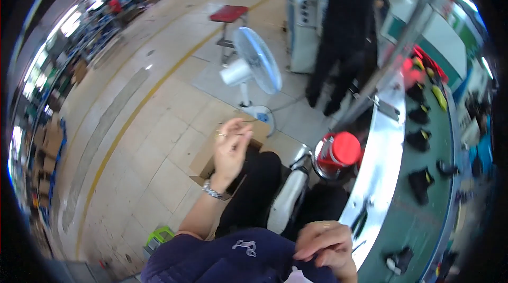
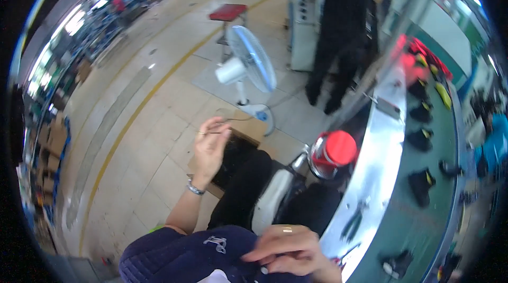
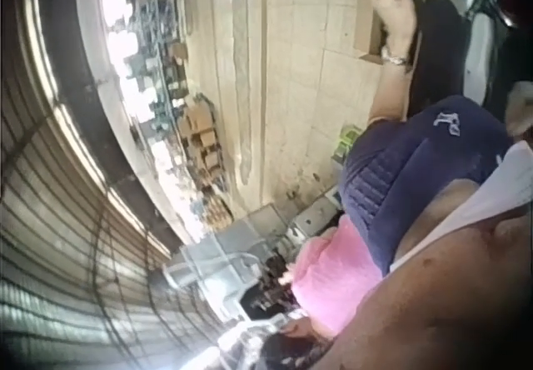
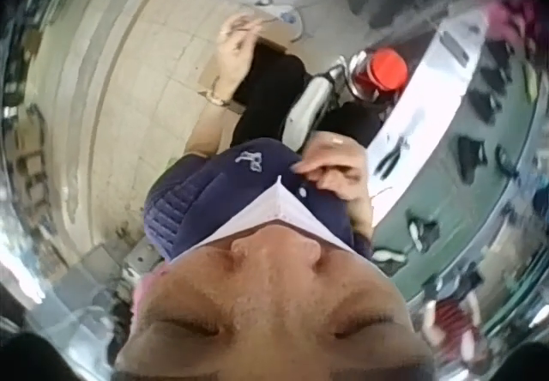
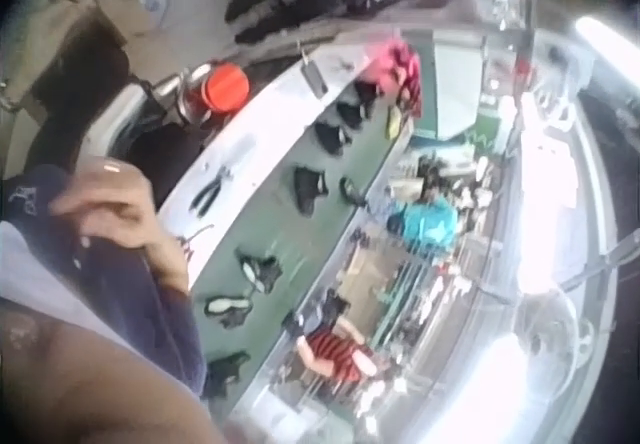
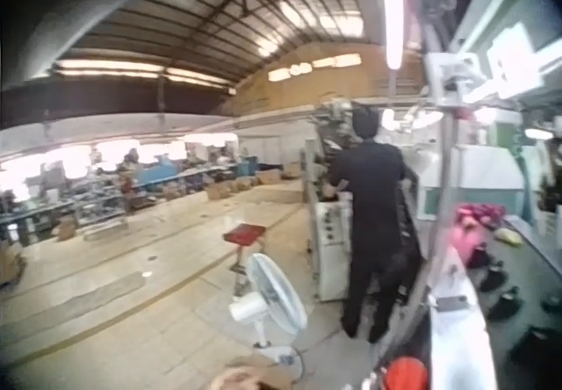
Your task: Trimming excess material and inspecting the assembly of shoes on a production line.
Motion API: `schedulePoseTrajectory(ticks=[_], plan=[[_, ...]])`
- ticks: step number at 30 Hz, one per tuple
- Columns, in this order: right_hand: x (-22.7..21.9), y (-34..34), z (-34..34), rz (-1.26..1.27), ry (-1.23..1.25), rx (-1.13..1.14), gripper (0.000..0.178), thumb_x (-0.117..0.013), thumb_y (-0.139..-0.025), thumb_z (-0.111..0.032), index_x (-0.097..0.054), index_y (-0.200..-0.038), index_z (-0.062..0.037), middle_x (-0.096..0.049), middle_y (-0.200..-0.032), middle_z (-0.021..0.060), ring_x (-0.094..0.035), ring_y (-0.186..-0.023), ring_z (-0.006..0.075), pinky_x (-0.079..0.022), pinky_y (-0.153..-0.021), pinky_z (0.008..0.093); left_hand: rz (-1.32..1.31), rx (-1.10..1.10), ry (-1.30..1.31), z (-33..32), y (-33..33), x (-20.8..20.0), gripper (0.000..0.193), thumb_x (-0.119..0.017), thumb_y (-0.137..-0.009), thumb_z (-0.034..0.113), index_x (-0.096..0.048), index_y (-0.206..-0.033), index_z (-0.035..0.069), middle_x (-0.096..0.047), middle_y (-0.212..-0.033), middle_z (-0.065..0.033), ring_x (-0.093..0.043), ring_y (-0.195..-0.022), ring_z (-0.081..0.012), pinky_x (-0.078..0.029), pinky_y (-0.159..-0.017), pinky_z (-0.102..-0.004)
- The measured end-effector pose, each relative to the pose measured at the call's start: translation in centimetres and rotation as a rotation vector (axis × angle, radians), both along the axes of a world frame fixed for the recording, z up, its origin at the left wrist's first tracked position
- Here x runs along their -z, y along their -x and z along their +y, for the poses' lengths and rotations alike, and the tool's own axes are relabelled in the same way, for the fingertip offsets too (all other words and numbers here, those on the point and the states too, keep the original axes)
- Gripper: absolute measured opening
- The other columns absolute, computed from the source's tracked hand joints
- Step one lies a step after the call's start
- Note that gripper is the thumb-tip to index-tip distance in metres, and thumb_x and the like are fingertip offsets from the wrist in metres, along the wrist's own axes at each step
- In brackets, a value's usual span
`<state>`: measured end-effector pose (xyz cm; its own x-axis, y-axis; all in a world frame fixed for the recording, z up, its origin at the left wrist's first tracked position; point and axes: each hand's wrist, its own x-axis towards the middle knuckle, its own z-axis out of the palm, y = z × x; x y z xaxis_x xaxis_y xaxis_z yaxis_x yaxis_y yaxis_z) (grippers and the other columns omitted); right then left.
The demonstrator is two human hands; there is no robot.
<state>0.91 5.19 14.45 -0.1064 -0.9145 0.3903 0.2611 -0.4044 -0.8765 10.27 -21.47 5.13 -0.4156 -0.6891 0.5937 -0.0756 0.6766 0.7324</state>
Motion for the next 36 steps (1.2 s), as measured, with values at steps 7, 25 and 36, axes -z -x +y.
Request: schedulePoseTrajectory(ticks=[7,25,36], plan=[[-3.3,-1.6,-0.4,-0.239,0.234,-0.116,0.016,-0.067,-0.085,-0.012,-0.068,-0.09,0.0034,-0.062,-0.082,0.0136,-0.059,-0.067,0.0211,-0.046,-0.058,0.0278,-0.849,-0.006,-0.037,-4.9,-4.4,10.5,0.06,-0.065,-0.086,0.018,-0.041,-0.135,-0.007,-0.029,-0.148,-0.0249,-0.035,-0.134,-0.0358,-0.034,-0.108,-0.0383],[19.2,10.7,14.0,0.886,-1.383,1.579,0.052,-0.069,-0.082,-0.03,-0.055,-0.125,-0.0053,-0.06,-0.108,0.02,-0.056,-0.103,0.0353,-0.046,-0.085,0.0415,-0.572,0.901,0.367,16.3,11.8,9.4,0.043,-0.062,-0.086,0.036,-0.064,-0.114,0.003,-0.063,-0.114,-0.0136,-0.054,-0.113,-0.0308,-0.036,-0.101,-0.0442],[25.1,11.1,17.8,-0.171,-1.205,1.36,0.032,-0.055,-0.089,-0.021,-0.058,-0.114,-0.0004,-0.059,-0.076,0.0051,-0.057,-0.063,0.0192,-0.047,-0.066,0.033,-0.547,0.914,0.255,13.3,19.1,9.2,0.028,-0.055,-0.092,0.026,-0.065,-0.083,0.001,-0.067,-0.086,-0.0178,-0.064,-0.077,-0.0355,-0.051,-0.069,-0.044]])
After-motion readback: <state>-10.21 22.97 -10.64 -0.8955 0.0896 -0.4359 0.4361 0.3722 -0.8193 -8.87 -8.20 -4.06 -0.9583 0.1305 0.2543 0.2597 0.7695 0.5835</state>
